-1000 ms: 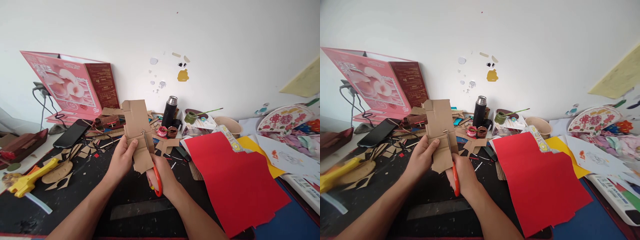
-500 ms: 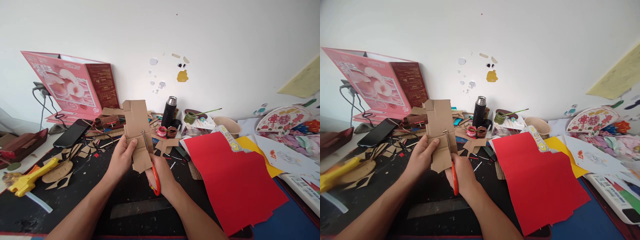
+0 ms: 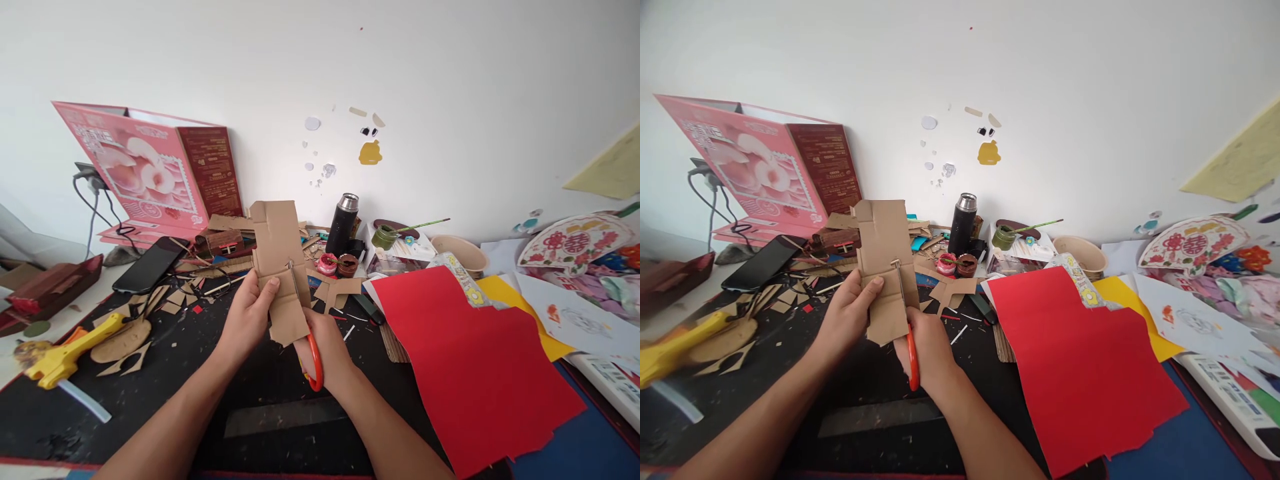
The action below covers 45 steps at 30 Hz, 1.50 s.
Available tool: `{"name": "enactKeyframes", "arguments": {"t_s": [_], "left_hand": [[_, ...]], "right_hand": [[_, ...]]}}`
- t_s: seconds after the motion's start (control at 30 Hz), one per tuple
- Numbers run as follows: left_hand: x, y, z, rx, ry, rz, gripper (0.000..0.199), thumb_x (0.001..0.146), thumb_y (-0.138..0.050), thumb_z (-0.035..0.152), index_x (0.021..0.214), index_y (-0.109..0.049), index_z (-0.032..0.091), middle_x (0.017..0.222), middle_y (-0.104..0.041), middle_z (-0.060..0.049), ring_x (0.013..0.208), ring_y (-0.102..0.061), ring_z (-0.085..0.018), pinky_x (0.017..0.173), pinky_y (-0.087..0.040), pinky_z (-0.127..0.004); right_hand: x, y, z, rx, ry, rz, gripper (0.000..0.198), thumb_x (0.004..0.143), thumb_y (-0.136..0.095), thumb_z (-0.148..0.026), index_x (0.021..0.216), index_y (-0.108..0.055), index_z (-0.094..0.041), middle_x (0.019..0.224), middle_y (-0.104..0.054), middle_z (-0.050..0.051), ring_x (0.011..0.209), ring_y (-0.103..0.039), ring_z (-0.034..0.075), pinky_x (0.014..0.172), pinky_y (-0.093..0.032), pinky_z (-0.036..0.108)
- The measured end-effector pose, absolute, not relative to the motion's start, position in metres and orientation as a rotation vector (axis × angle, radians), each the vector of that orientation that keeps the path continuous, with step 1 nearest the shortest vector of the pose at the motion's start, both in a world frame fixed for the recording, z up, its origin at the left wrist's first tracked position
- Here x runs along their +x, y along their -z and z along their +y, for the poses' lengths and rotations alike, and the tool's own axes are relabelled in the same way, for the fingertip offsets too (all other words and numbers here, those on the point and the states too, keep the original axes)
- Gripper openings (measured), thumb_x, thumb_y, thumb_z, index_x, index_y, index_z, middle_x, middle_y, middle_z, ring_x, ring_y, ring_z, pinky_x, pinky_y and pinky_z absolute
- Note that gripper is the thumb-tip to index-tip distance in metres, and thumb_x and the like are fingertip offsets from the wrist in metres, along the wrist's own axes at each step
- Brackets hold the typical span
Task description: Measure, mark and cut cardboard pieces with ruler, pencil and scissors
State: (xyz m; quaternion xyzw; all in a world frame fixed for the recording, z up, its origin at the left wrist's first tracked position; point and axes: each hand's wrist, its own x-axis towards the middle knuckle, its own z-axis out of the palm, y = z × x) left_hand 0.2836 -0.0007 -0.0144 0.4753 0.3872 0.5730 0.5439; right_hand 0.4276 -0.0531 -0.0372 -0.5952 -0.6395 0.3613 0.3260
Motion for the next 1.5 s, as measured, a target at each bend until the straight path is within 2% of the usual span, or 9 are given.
{"name": "enactKeyframes", "arguments": {"t_s": [0.13,0.2,0.33,0.43,0.63,0.9,1.03,1.27,1.5], "left_hand": [[0.274,0.013,0.003,1.143,-1.333,1.014,0.051,0.083,-0.079,0.068,0.102,-0.073,0.021,0.073,-0.071,-0.002,0.062,-0.066,-0.021,0.05,-0.049,-0.027],[0.269,0.013,0.006,1.148,-1.383,1.072,0.052,0.082,-0.077,0.072,0.096,-0.074,0.021,0.065,-0.065,0.001,0.055,-0.06,-0.019,0.048,-0.046,-0.026],[0.268,0.014,0.009,1.165,-1.491,1.039,0.051,0.08,-0.083,0.067,0.098,-0.074,0.02,0.09,-0.078,-0.006,0.081,-0.071,-0.024,0.068,-0.057,-0.03],[0.269,0.016,0.009,1.156,-1.524,1.031,0.046,0.084,-0.081,0.062,0.101,-0.074,0.02,0.099,-0.08,-0.007,0.088,-0.073,-0.026,0.072,-0.058,-0.03],[0.262,0.013,0.015,0.888,-1.744,1.163,0.035,0.086,-0.079,0.054,0.101,-0.073,0.023,0.096,-0.079,-0.003,0.085,-0.075,-0.023,0.073,-0.062,-0.029],[0.261,-0.001,0.026,0.492,-1.95,1.201,0.021,0.077,-0.079,0.035,0.092,-0.078,0.02,0.091,-0.08,-0.003,0.075,-0.073,-0.019,0.062,-0.06,-0.024],[0.266,0.0,0.02,0.57,-1.803,1.202,0.026,0.072,-0.084,0.039,0.089,-0.078,0.02,0.085,-0.08,-0.002,0.073,-0.073,-0.02,0.061,-0.059,-0.026],[0.276,0.001,0.005,0.867,-1.414,1.037,0.063,0.055,-0.096,0.062,0.096,-0.079,0.018,0.086,-0.082,-0.008,0.074,-0.076,-0.027,0.056,-0.056,-0.028],[0.277,0.008,0.0,0.959,-1.166,0.928,0.058,0.064,-0.096,0.06,0.101,-0.08,0.018,0.088,-0.083,-0.009,0.072,-0.078,-0.029,0.061,-0.061,-0.033]], "right_hand": [[0.433,0.037,-0.05,-1.547,-0.947,-1.695,0.011,0.094,-0.067,-0.025,0.083,-0.067,-0.024,0.061,-0.066,0.001,0.062,-0.073,0.025,0.054,-0.043,0.025],[0.435,0.036,-0.05,-1.534,-0.95,-1.738,0.011,0.093,-0.068,-0.024,0.082,-0.066,-0.024,0.061,-0.067,0.001,0.063,-0.074,0.025,0.056,-0.045,0.026],[0.433,0.038,-0.05,-1.511,-1.014,-1.774,0.012,0.092,-0.068,-0.022,0.081,-0.065,-0.024,0.061,-0.068,0.001,0.061,-0.074,0.024,0.056,-0.047,0.026],[0.431,0.043,-0.051,-1.443,-1.144,-1.694,0.008,0.093,-0.069,-0.023,0.085,-0.066,-0.023,0.061,-0.068,-0.001,0.059,-0.074,0.021,0.055,-0.05,0.023],[0.429,0.044,-0.058,-1.256,-1.346,-1.663,0.03,0.098,-0.072,-0.049,0.096,-0.071,-0.019,0.061,-0.067,-0.002,0.053,-0.07,0.017,0.054,-0.054,0.022],[0.43,0.038,-0.056,-1.16,-1.292,-1.394,0.045,0.097,-0.068,-0.064,0.092,-0.065,-0.02,0.054,-0.061,-0.004,0.043,-0.061,0.014,0.047,-0.052,0.022],[0.434,0.03,-0.05,-1.126,-1.215,-1.16,0.052,0.092,-0.069,-0.072,0.091,-0.062,-0.02,0.048,-0.054,-0.007,0.037,-0.052,0.012,0.039,-0.044,0.02],[0.442,0.019,-0.043,-1.18,-1.144,-0.991,0.06,0.081,-0.074,-0.078,0.086,-0.061,-0.02,0.046,-0.054,-0.006,0.037,-0.05,0.012,0.035,-0.041,0.019],[0.445,0.019,-0.044,-1.184,-1.19,-1.069,0.055,0.082,-0.076,-0.074,0.082,-0.056,-0.022,0.046,-0.055,-0.006,0.036,-0.048,0.011,0.035,-0.041,0.019]]}}
